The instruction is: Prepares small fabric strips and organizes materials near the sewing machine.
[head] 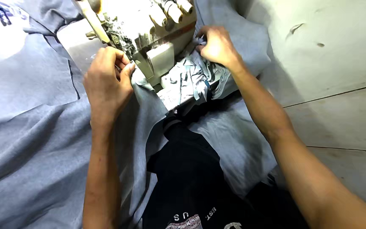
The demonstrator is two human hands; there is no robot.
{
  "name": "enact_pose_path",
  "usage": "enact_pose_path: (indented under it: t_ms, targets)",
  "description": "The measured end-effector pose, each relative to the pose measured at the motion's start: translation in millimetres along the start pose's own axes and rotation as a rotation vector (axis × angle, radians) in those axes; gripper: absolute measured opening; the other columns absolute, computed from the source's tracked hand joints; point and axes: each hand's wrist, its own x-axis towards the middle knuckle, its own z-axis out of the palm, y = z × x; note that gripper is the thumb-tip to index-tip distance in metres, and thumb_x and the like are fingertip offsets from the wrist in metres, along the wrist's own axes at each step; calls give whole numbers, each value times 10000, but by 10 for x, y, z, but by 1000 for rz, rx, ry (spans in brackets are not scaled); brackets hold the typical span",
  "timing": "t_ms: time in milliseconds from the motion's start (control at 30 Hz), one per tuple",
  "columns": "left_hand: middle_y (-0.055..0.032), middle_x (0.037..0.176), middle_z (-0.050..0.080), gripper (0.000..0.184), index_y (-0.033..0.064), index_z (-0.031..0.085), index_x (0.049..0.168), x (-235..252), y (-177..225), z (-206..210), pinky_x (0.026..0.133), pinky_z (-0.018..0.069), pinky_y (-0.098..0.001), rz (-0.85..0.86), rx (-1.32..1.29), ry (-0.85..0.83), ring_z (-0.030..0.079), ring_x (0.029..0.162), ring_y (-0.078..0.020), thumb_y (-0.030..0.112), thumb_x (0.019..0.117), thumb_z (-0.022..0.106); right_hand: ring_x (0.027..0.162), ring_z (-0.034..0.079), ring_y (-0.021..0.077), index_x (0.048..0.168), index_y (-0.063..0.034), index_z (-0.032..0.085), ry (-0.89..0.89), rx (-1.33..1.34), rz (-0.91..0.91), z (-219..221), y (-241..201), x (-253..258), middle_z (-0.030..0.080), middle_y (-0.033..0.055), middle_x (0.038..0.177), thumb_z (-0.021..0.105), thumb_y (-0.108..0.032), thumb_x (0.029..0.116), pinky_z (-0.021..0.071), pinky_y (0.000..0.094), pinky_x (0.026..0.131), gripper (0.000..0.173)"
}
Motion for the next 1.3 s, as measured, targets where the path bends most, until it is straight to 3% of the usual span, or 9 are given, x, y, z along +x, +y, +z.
enact_pose_path:
  t_ms: [133,233,300,400,500,767,967,1167,1300]
  targets:
    - [-149,1000,646,271,49,620,1140,4,2,-1,698,495,-463,-1,2,-10,625,820,-280,292,1035,561,1071,687,292,1211,-110,707,368,2,-89,-291,-130,-162,714,128,1149,645,-150,877,533,518,916,342]
    - [-148,1001,649,263,54,622,1134,3,-4,7,692,493,-460,5,12,-1,625,817,-281,291,1037,562,966,703,278,1159,-100,740,646,-105,-181,-288,-309,-353,711,137,1122,571,-76,879,554,435,788,328]
    - [-148,1002,649,259,52,622,1131,3,-6,8,689,491,-462,7,14,5,624,817,-281,285,1034,564,955,684,313,1151,-69,740,699,-157,-263,-99,-483,-539,690,178,1096,564,-22,888,554,409,737,319]
    - [-144,1010,648,259,58,620,1139,1,-5,10,696,494,-453,2,24,-1,626,826,-273,289,1034,563,1063,641,365,1172,-48,724,462,-171,-343,427,-677,-887,646,203,1144,586,-2,921,572,434,781,290]
    - [-146,1010,646,256,53,620,1136,2,-1,12,702,495,-447,2,21,1,625,827,-267,281,1032,570,1184,604,408,1306,-117,675,205,-179,-390,847,-758,-1197,633,222,1280,666,-26,841,542,513,887,474]
    - [-143,999,641,254,53,619,1128,-3,6,20,685,480,-444,2,22,7,615,811,-267,283,1032,569,1272,544,383,1344,-169,673,158,-66,-392,840,-737,-1567,531,167,1490,617,-78,890,477,520,978,467]
    - [-140,1007,647,257,53,623,1141,-4,7,17,697,492,-434,-7,18,8,622,817,-264,279,1030,572,1195,615,268,1277,-104,701,250,214,-392,548,-578,-1620,637,126,1320,579,-62,967,531,406,984,336]
    - [-138,1001,644,252,54,626,1134,-6,7,15,698,490,-441,7,24,12,623,826,-266,277,1035,560,1022,629,269,1258,-55,661,421,219,-219,363,-430,-1456,649,137,1169,662,-109,950,537,394,829,313]
    - [-133,1000,640,248,63,626,1133,-2,1,22,692,488,-442,4,32,16,620,822,-261,281,1034,560,1081,599,295,1181,-108,735,439,114,-370,439,-665,-1362,661,120,1117,688,-244,930,505,417,907,289]
